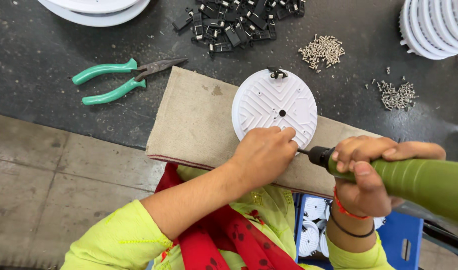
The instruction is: The person attaches black mounting brackets to a white plastic fan blade disc, picking up small screws and driving them in with a green electric screwdriver. They repeat the screwing cycle for several brackets, then stack the finished disc with a pile of completed discs and start a new disc.
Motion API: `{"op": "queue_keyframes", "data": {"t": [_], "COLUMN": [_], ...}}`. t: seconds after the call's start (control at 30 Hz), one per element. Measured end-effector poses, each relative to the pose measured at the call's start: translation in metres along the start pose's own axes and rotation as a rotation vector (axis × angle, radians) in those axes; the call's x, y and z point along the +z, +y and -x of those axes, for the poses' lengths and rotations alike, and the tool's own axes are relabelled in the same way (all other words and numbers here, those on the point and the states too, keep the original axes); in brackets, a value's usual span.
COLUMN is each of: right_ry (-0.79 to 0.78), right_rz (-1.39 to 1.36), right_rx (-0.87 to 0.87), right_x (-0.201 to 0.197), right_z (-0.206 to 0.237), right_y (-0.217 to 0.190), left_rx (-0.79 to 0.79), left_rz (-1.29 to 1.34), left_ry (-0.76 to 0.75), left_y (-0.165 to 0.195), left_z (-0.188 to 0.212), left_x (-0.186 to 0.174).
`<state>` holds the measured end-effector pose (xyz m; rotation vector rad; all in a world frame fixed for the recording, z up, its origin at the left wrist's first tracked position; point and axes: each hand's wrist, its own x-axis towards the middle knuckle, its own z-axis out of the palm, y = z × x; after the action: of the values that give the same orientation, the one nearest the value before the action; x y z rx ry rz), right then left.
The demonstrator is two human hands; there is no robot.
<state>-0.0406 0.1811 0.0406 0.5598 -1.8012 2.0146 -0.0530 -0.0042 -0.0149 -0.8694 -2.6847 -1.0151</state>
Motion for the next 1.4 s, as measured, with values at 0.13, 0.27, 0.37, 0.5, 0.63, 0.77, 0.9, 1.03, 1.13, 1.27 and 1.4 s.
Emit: {"op": "queue_keyframes", "data": {"t": [0.13, 0.27, 0.37, 0.5, 0.63, 0.77, 0.9, 1.03, 1.13, 1.27, 1.4], "right_ry": [0.000, -0.034, -0.072, -0.072, -0.044, -0.034, -0.019, -0.014, -0.015, -0.017, -0.036], "right_rz": [-0.028, -0.103, -0.206, -0.242, -0.228, -0.249, -0.260, -0.269, -0.268, -0.269, -0.282], "right_rx": [0.015, 0.069, 0.128, 0.075, 0.026, 0.021, 0.004, -0.009, 0.016, 0.029, 0.051], "right_x": [0.002, -0.002, -0.012, -0.023, -0.030, -0.037, -0.038, -0.029, -0.021, -0.019, -0.017], "right_z": [0.001, 0.001, -0.004, -0.006, -0.005, -0.002, 0.003, 0.012, 0.017, 0.018, 0.013], "right_y": [0.003, 0.004, -0.002, -0.015, -0.030, -0.040, -0.040, -0.030, -0.017, -0.005, 0.006], "left_rx": [0.005, 0.018, -0.004, -0.020, 0.005, -0.042, -0.121, -0.317, -0.506, -0.555, -0.485], "left_rz": [-0.015, -0.039, -0.053, 0.025, 0.017, 0.066, 0.366, 0.559, 0.711, 0.675, 0.622], "left_ry": [0.011, 0.023, 0.009, 0.070, 0.098, 0.121, 0.227, 0.572, 0.708, 0.715, 0.724], "left_y": [0.000, 0.005, 0.010, 0.014, 0.018, 0.020, 0.010, -0.005, -0.013, -0.020, -0.025], "left_z": [0.005, 0.014, 0.017, 0.022, 0.027, 0.030, 0.034, 0.039, 0.043, 0.042, 0.038], "left_x": [-0.001, -0.002, -0.001, 0.000, 0.001, 0.001, -0.001, 0.000, 0.001, 0.003, 0.002]}}
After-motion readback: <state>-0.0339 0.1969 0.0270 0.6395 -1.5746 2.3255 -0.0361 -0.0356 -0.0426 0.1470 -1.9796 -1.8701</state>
